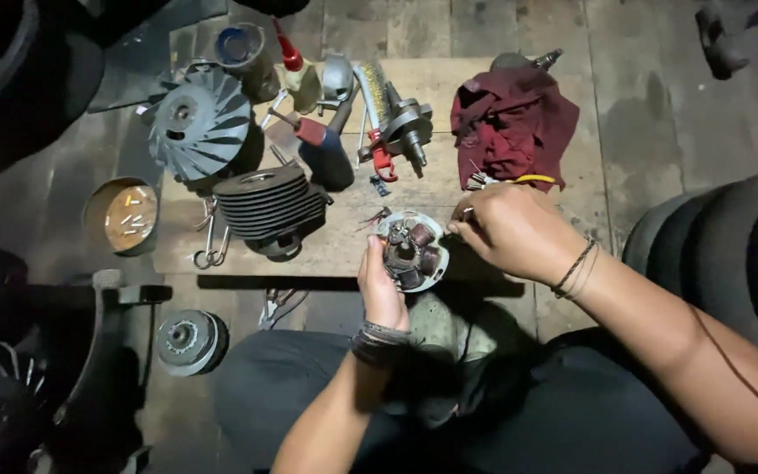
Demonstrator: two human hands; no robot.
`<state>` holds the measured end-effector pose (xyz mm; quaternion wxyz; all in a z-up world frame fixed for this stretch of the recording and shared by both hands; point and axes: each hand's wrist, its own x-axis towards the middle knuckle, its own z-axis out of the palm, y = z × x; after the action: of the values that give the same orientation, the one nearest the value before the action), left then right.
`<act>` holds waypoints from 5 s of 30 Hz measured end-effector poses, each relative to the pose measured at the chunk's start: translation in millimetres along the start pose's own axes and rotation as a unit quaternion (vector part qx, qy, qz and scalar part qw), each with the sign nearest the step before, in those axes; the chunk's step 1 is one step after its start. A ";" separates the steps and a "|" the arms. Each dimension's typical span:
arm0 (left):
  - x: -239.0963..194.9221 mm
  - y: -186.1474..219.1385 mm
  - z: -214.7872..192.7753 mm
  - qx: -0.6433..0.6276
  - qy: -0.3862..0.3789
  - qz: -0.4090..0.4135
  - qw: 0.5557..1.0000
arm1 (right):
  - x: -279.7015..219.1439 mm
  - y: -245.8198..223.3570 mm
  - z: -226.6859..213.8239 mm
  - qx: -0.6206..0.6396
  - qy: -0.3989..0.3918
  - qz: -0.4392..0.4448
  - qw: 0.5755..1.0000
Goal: Repairing and inspecting the wiring of a motorcycle stator assembly on a workbench using pliers and a pick.
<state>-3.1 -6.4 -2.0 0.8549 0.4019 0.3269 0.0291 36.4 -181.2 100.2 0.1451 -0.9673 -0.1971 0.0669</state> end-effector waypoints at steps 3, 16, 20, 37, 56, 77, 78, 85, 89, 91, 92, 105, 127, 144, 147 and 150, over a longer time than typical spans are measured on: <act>10.4 -12.2 -8.7 -0.012 -0.012 -0.020 1.000 | -1.1 -0.4 -1.8 0.102 0.032 0.015 0.994; 6.5 -7.7 -5.0 -0.090 -0.037 -0.094 0.991 | 4.8 13.6 9.8 0.450 0.104 0.149 0.874; 14.8 -17.8 -12.7 -0.102 -0.036 -0.093 0.990 | 10.4 19.0 26.8 0.445 0.046 0.149 0.882; 48.1 -57.9 -50.3 0.054 -0.172 0.098 0.979 | 8.2 16.0 9.8 0.454 -0.013 0.141 0.880; 19.7 -17.5 -39.3 0.177 -0.255 0.210 0.927 | 2.4 46.6 -8.1 0.282 0.065 0.097 0.952; 2.1 -2.3 -29.2 0.238 -0.240 0.199 0.920 | -2.7 19.2 -12.1 0.405 0.060 -0.052 0.911; 3.4 -2.1 -28.5 0.189 -0.254 0.223 0.922 | -1.3 15.9 -10.8 0.426 0.055 -0.046 0.902; 4.2 6.8 -20.7 0.127 -0.237 0.220 0.938 | -6.7 51.5 -11.9 0.407 0.097 0.053 0.907; 5.2 7.1 -20.1 0.156 -0.223 0.230 0.934 | -5.6 26.0 -16.3 0.429 0.104 0.058 0.896; 18.5 9.5 -13.6 0.152 -0.220 0.218 0.939 | -1.1 14.3 -19.1 0.409 0.062 0.069 0.908; 14.1 5.4 -18.2 0.152 -0.218 0.216 0.939 | -0.5 14.8 -17.7 0.408 0.059 0.070 0.908; 7.1 -5.5 -18.7 0.107 -0.206 0.139 0.963 | 17.0 22.7 24.1 0.494 0.077 0.020 0.866; -5.9 25.7 -20.6 0.189 -0.237 0.206 0.931 | 18.4 35.3 19.6 0.477 0.003 0.094 0.874; 22.6 -29.7 -37.3 0.187 -0.225 0.157 0.943 | 7.0 36.6 37.8 0.603 0.042 0.159 0.781; 21.7 -23.4 -36.7 0.176 -0.233 0.179 0.940 | 12.1 54.7 45.9 0.589 0.050 0.186 0.784; 20.5 -1.9 -29.9 0.170 -0.225 0.203 0.938 | 16.7 96.8 56.5 0.533 0.110 0.225 0.808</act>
<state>-4.8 18.7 -28.1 0.8011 0.5948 0.0376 0.0550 76.2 -245.3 15.7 0.6392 -0.7564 0.1096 0.0856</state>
